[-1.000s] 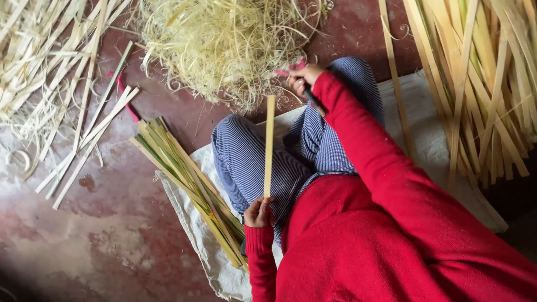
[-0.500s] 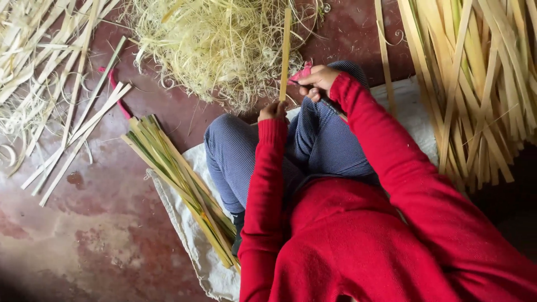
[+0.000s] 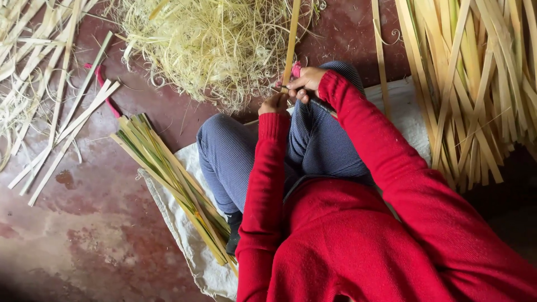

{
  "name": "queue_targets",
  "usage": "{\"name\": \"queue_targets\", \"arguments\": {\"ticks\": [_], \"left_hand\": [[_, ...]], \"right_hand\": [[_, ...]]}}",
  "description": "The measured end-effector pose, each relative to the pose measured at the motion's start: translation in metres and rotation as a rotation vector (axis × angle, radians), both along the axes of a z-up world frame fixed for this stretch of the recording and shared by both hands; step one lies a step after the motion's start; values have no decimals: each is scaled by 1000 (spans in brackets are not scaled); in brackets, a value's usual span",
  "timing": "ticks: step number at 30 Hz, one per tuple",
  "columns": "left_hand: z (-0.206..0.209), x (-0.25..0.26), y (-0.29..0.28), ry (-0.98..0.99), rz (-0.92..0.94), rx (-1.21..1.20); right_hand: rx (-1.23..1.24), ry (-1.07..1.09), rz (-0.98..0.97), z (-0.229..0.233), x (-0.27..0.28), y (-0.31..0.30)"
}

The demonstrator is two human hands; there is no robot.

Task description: A person sitting on the floor uses a small knife to shave and thin out long strips of bamboo.

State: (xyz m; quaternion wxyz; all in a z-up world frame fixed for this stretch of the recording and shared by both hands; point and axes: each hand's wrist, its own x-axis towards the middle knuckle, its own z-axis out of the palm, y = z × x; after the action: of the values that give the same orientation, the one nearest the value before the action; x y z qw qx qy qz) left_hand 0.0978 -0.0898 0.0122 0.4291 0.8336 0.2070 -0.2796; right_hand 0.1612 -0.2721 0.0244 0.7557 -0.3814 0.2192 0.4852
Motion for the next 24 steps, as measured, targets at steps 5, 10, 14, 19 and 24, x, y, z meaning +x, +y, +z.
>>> {"name": "queue_targets", "arguments": {"ticks": [5, 10, 14, 19, 24], "left_hand": [[44, -19, 6, -29, 25, -20], [45, -46, 26, -205, -113, 99], [80, -59, 30, -222, -99, 81], [78, -82, 47, -427, -112, -15], [81, -129, 75, -467, -111, 20]], "right_hand": [[1, 39, -11, 1, 4, 0], [0, 26, 38, -14, 1, -1], [7, -3, 64, -14, -4, 1], [-24, 8, 73, -21, -2, -5], [-26, 25, 45, -44, 0, -4]]}}
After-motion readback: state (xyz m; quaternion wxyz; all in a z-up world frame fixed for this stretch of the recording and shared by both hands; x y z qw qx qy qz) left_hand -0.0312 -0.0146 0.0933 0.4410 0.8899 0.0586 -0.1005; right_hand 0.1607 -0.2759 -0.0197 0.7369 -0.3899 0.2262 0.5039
